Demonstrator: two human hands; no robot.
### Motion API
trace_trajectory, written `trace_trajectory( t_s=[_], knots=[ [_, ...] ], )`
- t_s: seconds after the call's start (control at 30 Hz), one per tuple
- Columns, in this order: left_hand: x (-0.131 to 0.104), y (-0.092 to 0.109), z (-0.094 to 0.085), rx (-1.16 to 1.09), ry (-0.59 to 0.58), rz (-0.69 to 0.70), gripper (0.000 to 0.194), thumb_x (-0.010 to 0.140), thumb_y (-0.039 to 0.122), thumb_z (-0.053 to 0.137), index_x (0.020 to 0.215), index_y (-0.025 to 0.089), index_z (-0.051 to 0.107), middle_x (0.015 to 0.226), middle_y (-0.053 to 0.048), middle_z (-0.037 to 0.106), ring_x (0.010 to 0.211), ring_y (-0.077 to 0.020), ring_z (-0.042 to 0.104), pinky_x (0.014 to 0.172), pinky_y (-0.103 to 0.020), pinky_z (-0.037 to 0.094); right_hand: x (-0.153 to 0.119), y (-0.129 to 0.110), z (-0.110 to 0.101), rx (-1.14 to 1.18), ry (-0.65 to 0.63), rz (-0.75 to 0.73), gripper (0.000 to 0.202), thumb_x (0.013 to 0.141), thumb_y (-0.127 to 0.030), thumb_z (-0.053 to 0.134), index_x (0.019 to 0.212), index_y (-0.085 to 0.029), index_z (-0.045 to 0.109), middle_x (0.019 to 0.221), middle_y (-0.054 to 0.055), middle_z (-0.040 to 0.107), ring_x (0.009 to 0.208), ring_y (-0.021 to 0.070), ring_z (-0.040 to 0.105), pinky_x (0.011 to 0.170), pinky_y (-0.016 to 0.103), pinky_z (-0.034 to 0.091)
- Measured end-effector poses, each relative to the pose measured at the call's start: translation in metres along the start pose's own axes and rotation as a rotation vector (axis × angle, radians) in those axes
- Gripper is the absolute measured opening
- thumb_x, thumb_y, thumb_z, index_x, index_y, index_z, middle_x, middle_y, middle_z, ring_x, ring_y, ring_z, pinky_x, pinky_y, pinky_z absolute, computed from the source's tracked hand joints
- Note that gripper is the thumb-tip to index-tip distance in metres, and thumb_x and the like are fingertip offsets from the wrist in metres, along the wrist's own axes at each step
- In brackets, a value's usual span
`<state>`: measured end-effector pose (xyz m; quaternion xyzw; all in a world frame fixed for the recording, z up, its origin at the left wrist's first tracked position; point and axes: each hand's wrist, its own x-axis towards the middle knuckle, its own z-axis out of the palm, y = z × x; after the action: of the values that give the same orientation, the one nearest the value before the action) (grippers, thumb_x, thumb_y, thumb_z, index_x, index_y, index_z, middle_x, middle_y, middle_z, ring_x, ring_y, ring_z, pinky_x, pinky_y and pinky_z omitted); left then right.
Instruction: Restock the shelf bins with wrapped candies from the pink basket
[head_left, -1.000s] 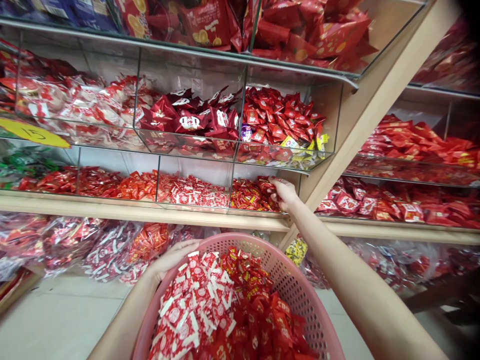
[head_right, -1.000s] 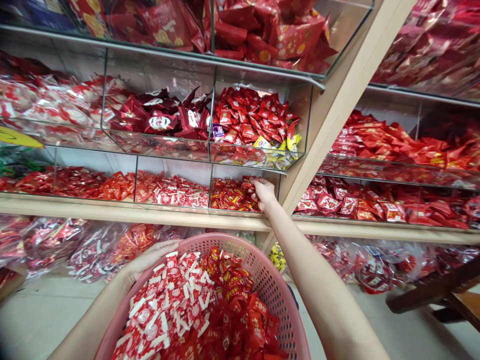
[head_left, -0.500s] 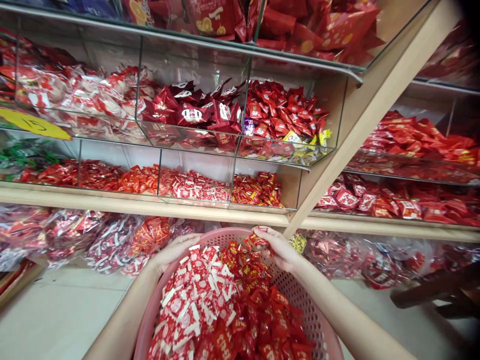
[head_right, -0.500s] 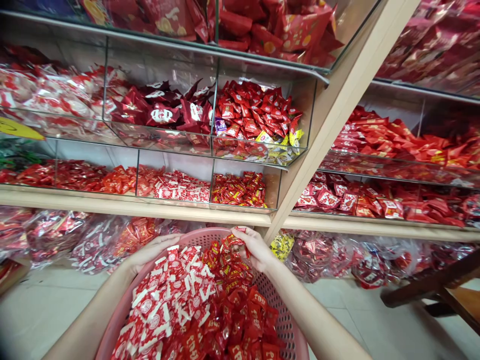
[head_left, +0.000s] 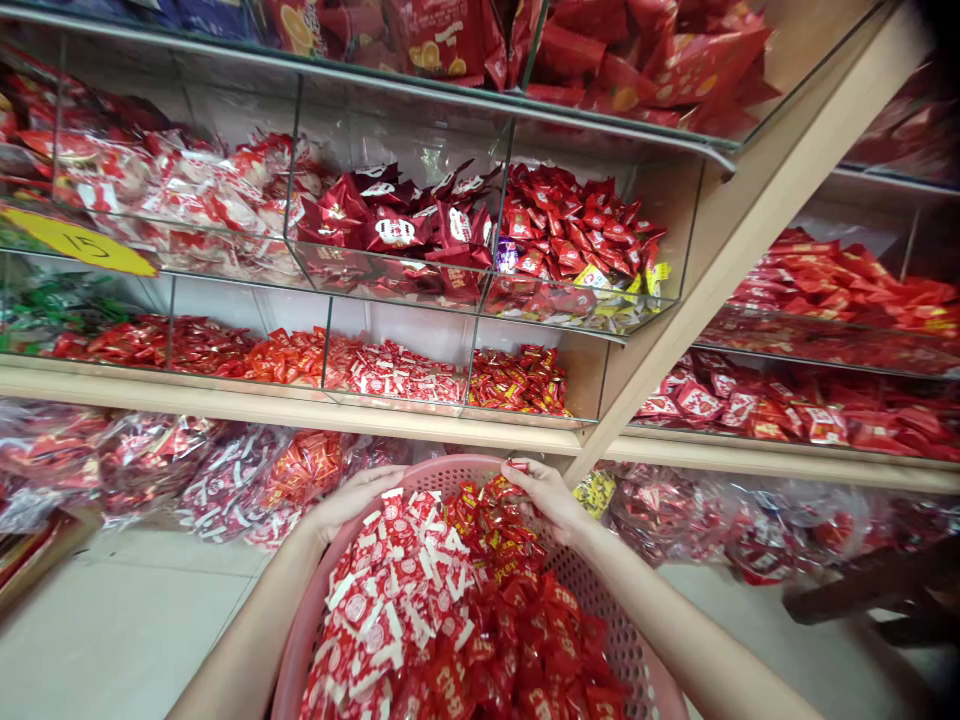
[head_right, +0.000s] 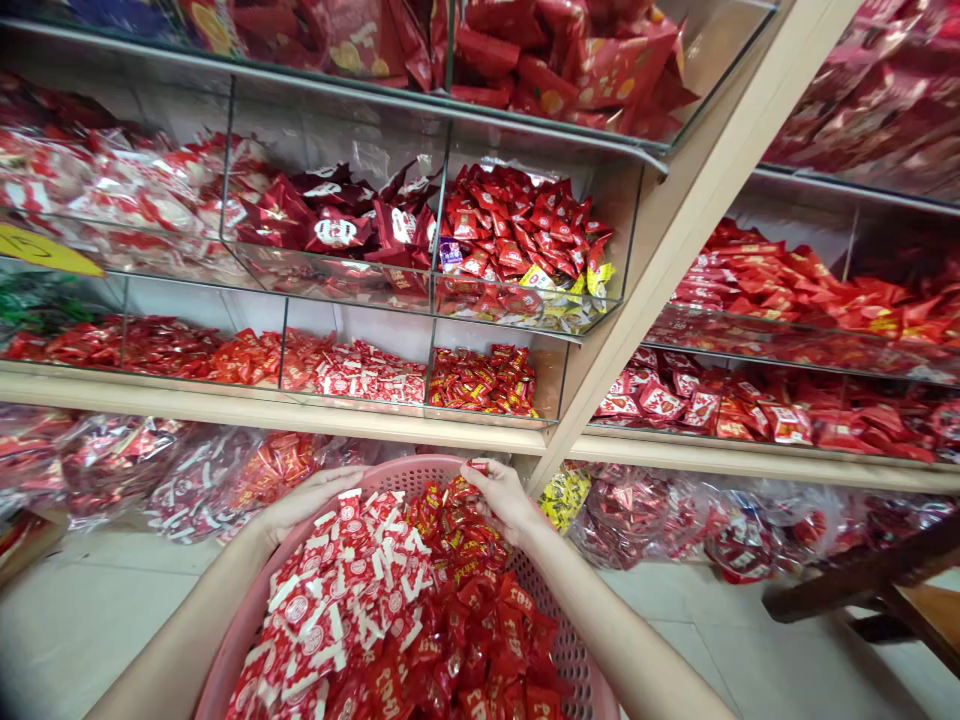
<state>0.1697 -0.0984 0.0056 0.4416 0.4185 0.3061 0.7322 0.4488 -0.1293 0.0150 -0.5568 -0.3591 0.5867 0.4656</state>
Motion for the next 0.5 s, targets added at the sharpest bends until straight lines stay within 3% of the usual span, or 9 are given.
trace_trajectory(
  t_s=[0.17, 0.5],
  knots=[
    [0.000, -0.002, -0.002, -0.030, 0.004, -0.004, 0.042, 0.071, 0.035, 0.064, 0.109, 0.019, 0.058, 0.097, -0.006, 0.069, 0.086, -0.0224, 0.064, 0.079, -0.033, 0.049, -0.002, 0.005, 0.007, -0.069, 0.063, -0.122, 0.031, 0.060, -0.043, 0.070, 0.071, -0.019, 0.054, 0.048, -0.008, 0.050, 0.032, 0.0030, 0.036, 0.029, 0.015, 0.025],
    [0.002, -0.006, -0.004, -0.056, -0.016, 0.012, 0.045, 0.072, 0.033, 0.063, 0.114, 0.018, 0.055, 0.093, -0.007, 0.070, 0.083, -0.0214, 0.065, 0.078, -0.033, 0.048, -0.007, 0.003, 0.011, -0.031, 0.133, -0.099, 0.035, 0.057, -0.045, 0.070, 0.075, -0.019, 0.054, 0.054, -0.005, 0.057, 0.032, 0.0047, 0.042, 0.028, 0.016, 0.026]
  ],
)
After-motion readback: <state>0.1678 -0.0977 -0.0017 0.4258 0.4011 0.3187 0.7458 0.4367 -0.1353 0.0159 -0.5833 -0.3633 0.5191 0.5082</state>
